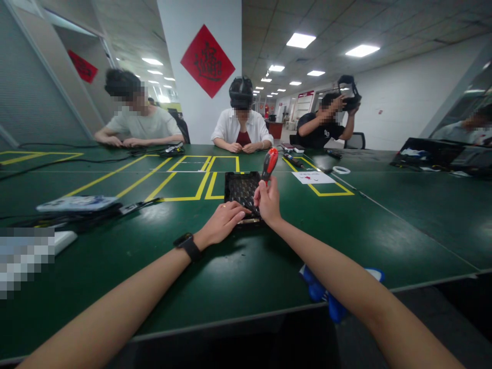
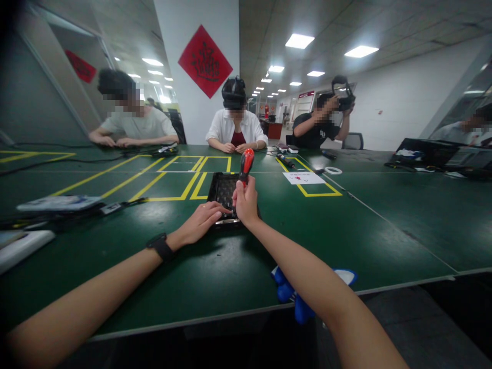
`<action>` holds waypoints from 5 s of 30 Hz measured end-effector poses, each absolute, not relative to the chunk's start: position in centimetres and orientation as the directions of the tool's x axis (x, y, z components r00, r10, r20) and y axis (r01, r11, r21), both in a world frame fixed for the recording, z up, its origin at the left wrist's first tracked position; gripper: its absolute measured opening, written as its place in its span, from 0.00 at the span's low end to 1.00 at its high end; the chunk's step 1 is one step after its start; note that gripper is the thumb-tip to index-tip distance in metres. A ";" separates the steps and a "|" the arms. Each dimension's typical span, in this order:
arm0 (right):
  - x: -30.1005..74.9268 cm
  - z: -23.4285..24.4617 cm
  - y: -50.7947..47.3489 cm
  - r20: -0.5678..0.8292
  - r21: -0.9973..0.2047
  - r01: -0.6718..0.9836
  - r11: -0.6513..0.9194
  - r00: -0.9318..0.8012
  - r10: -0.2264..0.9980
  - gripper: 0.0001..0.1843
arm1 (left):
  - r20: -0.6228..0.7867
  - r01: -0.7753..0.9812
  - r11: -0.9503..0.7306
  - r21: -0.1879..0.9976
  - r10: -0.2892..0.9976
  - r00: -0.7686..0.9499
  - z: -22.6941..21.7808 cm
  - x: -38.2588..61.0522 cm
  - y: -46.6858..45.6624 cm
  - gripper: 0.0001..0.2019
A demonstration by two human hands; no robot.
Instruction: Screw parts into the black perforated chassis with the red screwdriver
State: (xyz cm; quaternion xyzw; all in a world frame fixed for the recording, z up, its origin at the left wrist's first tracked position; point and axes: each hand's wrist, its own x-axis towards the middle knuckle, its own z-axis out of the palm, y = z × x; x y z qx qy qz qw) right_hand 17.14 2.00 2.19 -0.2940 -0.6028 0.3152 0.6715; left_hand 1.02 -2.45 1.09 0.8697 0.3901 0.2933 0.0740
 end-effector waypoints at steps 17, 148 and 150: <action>17.2 2.6 1.3 0.666 -0.745 -0.031 0.667 0.026 0.745 0.16 | 0.443 0.647 -0.684 0.337 0.721 0.533 1.0 1.0 -2.3 0.23; 17.9 2.2 2.2 0.499 -0.788 -0.449 0.422 -0.064 0.864 0.17 | 0.477 0.534 -0.508 0.676 0.854 0.209 1.3 4.3 0.9 0.15; 17.9 2.1 2.3 0.496 -0.792 -0.447 0.416 -0.072 0.865 0.18 | 0.495 0.556 -0.526 0.644 0.840 0.221 1.1 4.3 1.0 0.13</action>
